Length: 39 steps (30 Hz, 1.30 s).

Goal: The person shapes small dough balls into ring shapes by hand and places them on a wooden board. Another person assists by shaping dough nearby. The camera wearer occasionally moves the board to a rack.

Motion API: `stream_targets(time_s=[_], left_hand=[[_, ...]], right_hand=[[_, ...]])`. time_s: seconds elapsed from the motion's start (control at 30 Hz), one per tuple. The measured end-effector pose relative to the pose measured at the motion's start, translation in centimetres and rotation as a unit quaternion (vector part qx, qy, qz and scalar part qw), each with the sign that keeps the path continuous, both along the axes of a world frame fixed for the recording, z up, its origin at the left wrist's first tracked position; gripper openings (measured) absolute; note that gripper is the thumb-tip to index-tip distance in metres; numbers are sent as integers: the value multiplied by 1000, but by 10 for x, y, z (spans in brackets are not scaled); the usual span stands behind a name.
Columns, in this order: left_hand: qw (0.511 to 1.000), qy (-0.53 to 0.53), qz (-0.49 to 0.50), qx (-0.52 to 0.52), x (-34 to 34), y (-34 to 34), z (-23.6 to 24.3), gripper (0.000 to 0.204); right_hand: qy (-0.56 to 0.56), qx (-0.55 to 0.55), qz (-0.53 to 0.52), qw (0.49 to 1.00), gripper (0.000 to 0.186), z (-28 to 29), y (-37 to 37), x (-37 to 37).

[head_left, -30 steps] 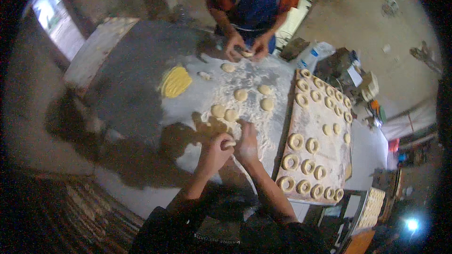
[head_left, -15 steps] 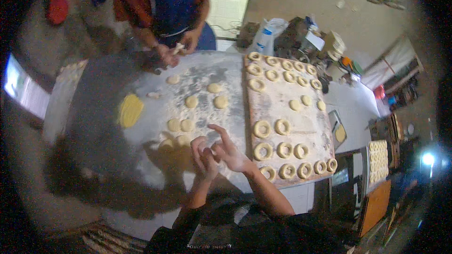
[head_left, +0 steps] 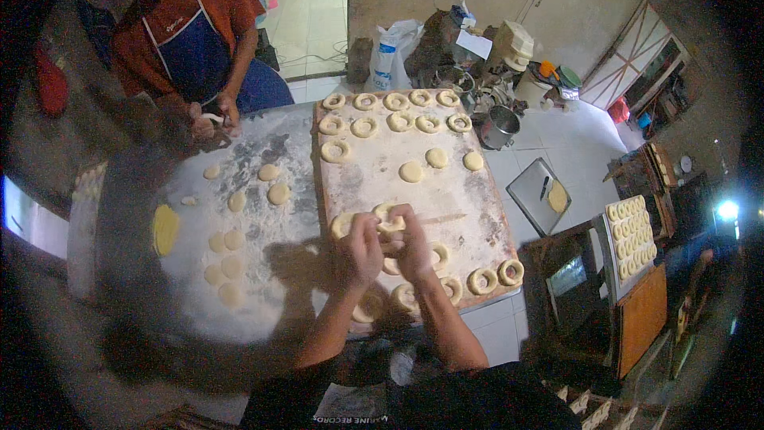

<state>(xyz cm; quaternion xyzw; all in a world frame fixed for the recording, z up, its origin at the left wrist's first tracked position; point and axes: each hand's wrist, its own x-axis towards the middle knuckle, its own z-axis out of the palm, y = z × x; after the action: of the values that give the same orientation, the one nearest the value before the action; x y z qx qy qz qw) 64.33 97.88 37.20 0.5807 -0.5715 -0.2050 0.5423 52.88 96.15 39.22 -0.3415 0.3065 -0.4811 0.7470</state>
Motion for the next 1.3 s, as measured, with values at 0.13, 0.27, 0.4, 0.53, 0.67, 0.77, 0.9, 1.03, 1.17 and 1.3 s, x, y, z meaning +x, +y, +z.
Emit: stream_targets(time_s=[0.13,0.27,0.4,0.53,0.67,0.77,0.9,1.03,1.17,1.3], left_hand=[[996,77,-32,40,-35,-21,-2,25],[997,31,-68,24,-67,-32,-13,23],[988,100,-104,45,-85,-40,-18,21],[991,40,-96,88,-96,-52,-19,20],[989,-97,-90,65,-101,-88,-22,30],[960,-257,26,112,-93,-114,-24,45],[933,-273,11,236,-79,-101,-24,69],[908,-325,-51,259,-78,-73,-10,67],[898,-351,-111,242,-63,-62,9,61],[980,-141,44,131,-18,-16,5,55]], right_hand=[[-87,-70,27,993,24,-11,-23,-34],[308,-257,-103,910,45,-12,-33,-66],[-92,51,-81,991,45,-8,-36,-89],[207,-191,16,959,62,-15,-48,-105],[185,12,40,982,67,-37,-83,-118],[464,-119,-91,873,79,-57,-112,-118],[641,-161,-74,747,83,-79,-120,-127],[758,-208,-37,617,75,-89,-106,-122],[723,-173,-91,663,70,-72,-94,-98],[640,-394,-182,635,58,-53,-61,-37]])
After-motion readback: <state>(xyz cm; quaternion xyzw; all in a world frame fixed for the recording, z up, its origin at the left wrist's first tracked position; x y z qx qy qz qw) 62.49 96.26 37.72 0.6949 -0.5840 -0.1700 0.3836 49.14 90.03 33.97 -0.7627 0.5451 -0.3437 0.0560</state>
